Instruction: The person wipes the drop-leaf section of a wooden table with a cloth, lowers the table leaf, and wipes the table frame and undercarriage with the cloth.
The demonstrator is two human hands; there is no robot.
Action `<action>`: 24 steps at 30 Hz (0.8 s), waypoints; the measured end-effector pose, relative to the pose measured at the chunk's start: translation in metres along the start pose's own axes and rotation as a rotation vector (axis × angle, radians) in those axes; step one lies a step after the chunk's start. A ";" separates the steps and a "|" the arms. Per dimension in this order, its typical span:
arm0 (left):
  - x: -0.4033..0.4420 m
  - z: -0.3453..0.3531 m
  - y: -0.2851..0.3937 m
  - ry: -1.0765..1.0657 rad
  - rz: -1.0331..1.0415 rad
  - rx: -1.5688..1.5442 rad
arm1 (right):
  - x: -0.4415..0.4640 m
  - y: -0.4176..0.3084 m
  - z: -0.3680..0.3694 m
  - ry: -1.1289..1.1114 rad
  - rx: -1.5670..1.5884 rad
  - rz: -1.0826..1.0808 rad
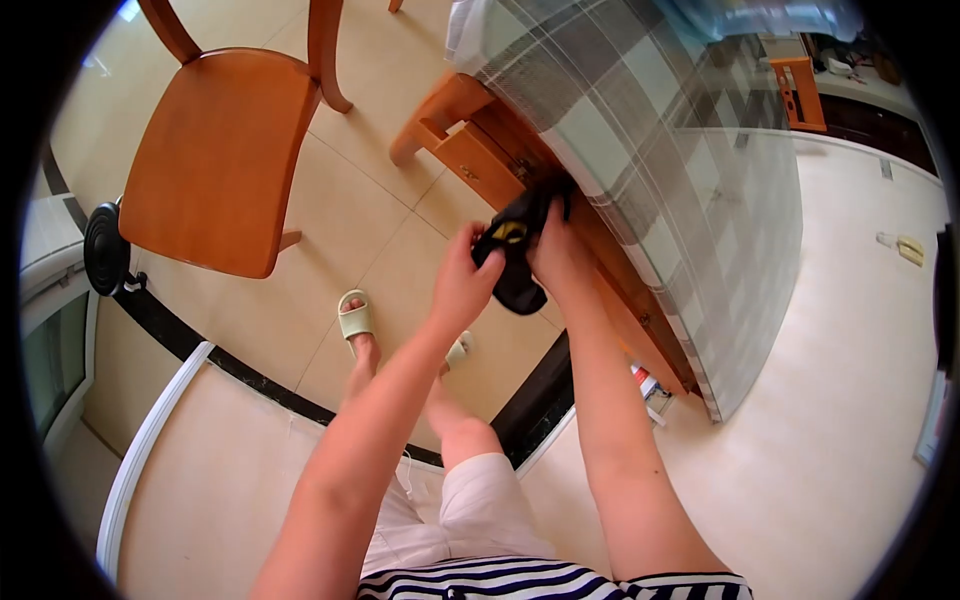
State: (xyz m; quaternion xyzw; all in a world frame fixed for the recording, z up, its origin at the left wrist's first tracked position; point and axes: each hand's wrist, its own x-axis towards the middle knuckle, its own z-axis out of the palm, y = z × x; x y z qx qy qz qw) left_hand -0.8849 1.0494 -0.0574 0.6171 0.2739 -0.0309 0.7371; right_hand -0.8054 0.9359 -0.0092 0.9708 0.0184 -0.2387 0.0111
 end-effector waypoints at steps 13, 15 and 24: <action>-0.006 0.059 -0.017 0.071 0.120 0.084 | 0.031 0.047 0.010 0.032 -0.006 -0.023; -0.013 0.067 -0.023 0.117 0.072 0.108 | 0.024 0.058 0.016 0.019 0.003 0.050; -0.081 0.150 -0.045 -0.126 0.080 0.192 | -0.040 0.154 0.012 -0.004 -0.042 0.105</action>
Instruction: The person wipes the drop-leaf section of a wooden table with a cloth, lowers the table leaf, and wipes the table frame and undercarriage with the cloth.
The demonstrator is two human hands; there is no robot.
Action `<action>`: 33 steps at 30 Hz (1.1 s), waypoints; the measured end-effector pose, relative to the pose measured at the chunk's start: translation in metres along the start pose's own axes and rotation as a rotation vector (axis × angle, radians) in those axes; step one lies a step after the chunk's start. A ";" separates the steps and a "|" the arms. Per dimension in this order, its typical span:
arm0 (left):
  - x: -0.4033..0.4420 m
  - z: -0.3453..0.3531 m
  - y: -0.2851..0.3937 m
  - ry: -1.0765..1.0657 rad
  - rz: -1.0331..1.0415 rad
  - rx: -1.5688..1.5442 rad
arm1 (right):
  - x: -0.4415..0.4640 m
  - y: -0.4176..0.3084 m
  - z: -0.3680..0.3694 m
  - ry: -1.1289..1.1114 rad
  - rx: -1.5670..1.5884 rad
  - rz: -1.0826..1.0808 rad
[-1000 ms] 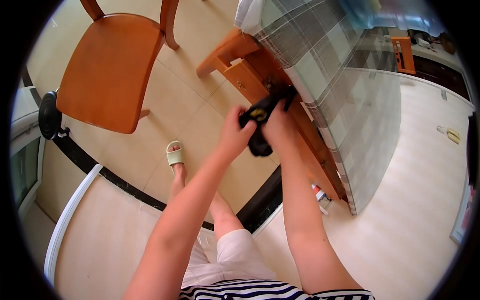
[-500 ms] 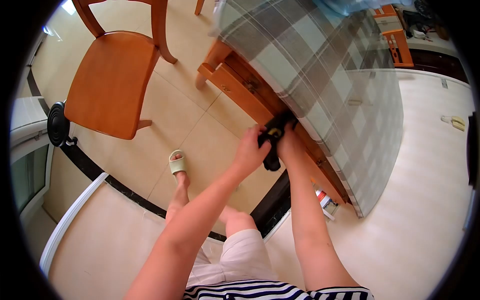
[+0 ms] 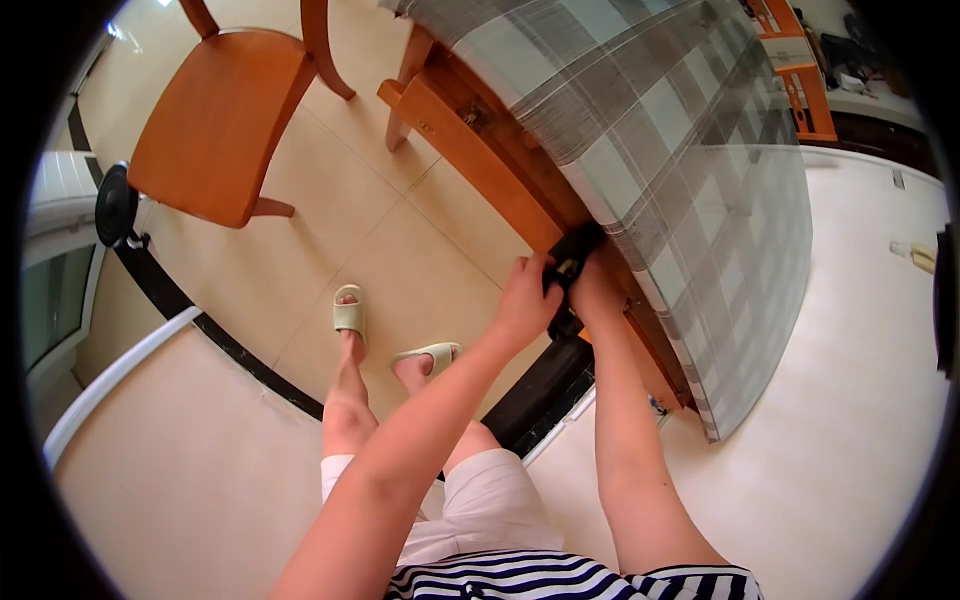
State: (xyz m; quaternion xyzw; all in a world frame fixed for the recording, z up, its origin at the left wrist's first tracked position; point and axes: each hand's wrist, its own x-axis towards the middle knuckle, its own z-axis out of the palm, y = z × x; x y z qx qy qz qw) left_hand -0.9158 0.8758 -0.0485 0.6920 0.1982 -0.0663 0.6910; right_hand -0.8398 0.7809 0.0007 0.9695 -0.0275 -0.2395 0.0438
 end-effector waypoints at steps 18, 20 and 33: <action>-0.009 0.001 0.005 -0.148 0.193 0.147 | -0.027 0.041 0.021 0.020 0.079 0.097; -0.001 0.004 0.011 -0.100 0.249 0.158 | -0.019 0.042 0.011 -0.006 0.111 0.085; 0.090 0.038 -0.025 0.349 1.074 0.667 | -0.026 0.054 0.059 0.416 0.242 -0.105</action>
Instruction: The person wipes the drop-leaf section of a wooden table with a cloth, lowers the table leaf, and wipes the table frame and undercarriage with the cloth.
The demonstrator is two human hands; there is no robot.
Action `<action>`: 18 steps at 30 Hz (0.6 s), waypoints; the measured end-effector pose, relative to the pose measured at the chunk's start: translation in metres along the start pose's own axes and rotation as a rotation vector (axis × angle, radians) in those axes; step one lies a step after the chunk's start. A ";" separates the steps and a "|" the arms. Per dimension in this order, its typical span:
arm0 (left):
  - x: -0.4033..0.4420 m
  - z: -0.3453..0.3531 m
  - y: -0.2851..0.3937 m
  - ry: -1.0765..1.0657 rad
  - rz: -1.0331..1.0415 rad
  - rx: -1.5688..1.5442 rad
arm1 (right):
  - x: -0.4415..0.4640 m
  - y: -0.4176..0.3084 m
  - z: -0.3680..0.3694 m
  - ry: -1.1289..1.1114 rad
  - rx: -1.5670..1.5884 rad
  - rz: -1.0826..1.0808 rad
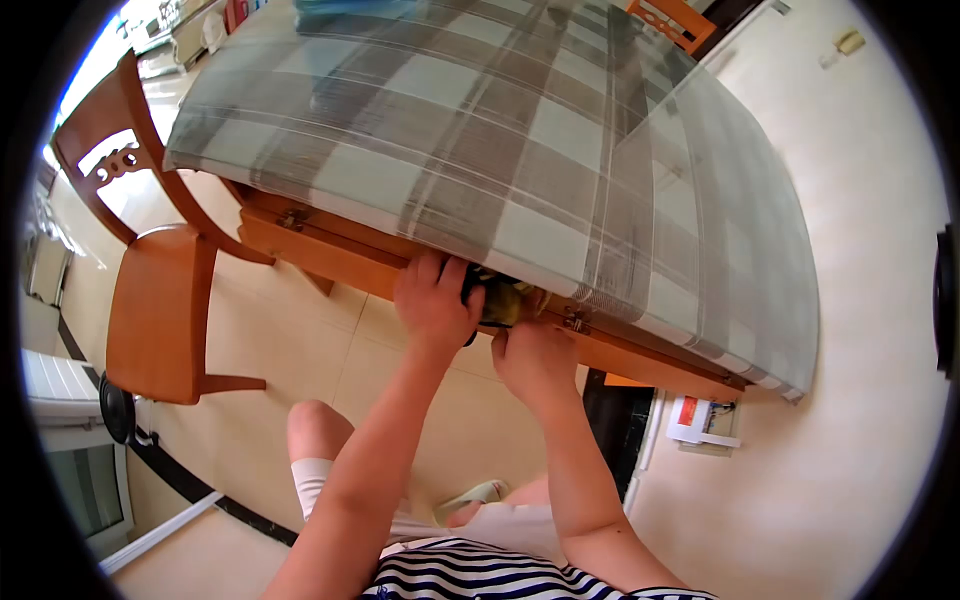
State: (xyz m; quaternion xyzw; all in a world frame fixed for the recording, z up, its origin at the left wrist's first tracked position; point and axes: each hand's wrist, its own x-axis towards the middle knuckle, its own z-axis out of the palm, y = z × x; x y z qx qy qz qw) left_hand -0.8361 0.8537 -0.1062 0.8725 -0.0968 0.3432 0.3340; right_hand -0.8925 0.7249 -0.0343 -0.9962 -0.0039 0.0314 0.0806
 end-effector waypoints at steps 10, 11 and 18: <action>0.000 0.009 -0.013 0.207 0.174 0.001 | -0.006 0.013 0.038 0.461 0.034 -0.017; 0.002 0.006 -0.012 0.200 0.164 -0.010 | -0.010 0.012 0.032 0.370 0.078 0.036; -0.008 -0.023 0.005 -0.039 -0.165 -0.435 | -0.026 0.005 0.041 0.618 0.487 -0.387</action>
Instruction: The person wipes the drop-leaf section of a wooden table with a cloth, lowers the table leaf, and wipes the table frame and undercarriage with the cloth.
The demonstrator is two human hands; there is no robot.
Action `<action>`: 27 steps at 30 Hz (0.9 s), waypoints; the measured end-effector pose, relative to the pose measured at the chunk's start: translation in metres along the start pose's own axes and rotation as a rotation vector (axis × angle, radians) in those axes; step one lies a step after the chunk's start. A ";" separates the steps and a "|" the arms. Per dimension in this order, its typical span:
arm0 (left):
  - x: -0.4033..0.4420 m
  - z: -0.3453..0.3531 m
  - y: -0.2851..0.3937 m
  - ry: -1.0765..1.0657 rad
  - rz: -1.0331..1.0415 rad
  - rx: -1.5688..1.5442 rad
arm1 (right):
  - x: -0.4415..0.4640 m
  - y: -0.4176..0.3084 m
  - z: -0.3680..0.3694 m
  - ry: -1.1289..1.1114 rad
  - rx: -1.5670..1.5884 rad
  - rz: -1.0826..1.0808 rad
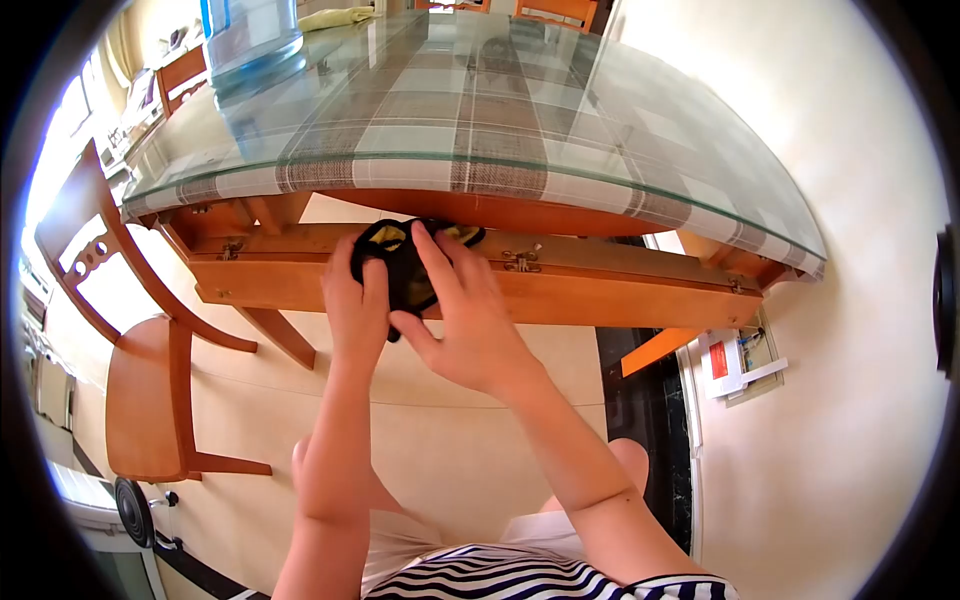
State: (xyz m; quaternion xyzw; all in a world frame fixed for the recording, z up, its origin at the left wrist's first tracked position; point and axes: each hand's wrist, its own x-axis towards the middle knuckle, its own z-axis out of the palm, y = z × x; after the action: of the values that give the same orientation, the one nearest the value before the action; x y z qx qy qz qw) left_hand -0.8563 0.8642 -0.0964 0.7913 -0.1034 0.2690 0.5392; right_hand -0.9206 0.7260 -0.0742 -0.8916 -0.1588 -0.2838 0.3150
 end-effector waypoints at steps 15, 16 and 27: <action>0.006 -0.013 -0.016 -0.108 0.356 0.326 | 0.039 0.021 -0.001 0.035 -0.284 -0.281; 0.005 -0.008 -0.024 -0.160 0.424 0.383 | 0.037 0.021 0.000 0.034 -0.283 -0.277; -0.002 0.005 -0.037 -0.022 0.543 0.385 | 0.010 0.059 -0.048 -0.144 -0.839 -0.222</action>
State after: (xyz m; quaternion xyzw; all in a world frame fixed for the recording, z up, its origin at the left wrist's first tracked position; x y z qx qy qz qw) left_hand -0.8398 0.8740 -0.1287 0.8250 -0.2637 0.4090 0.2873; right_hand -0.9053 0.6510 -0.0653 -0.9375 -0.1460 -0.2928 -0.1188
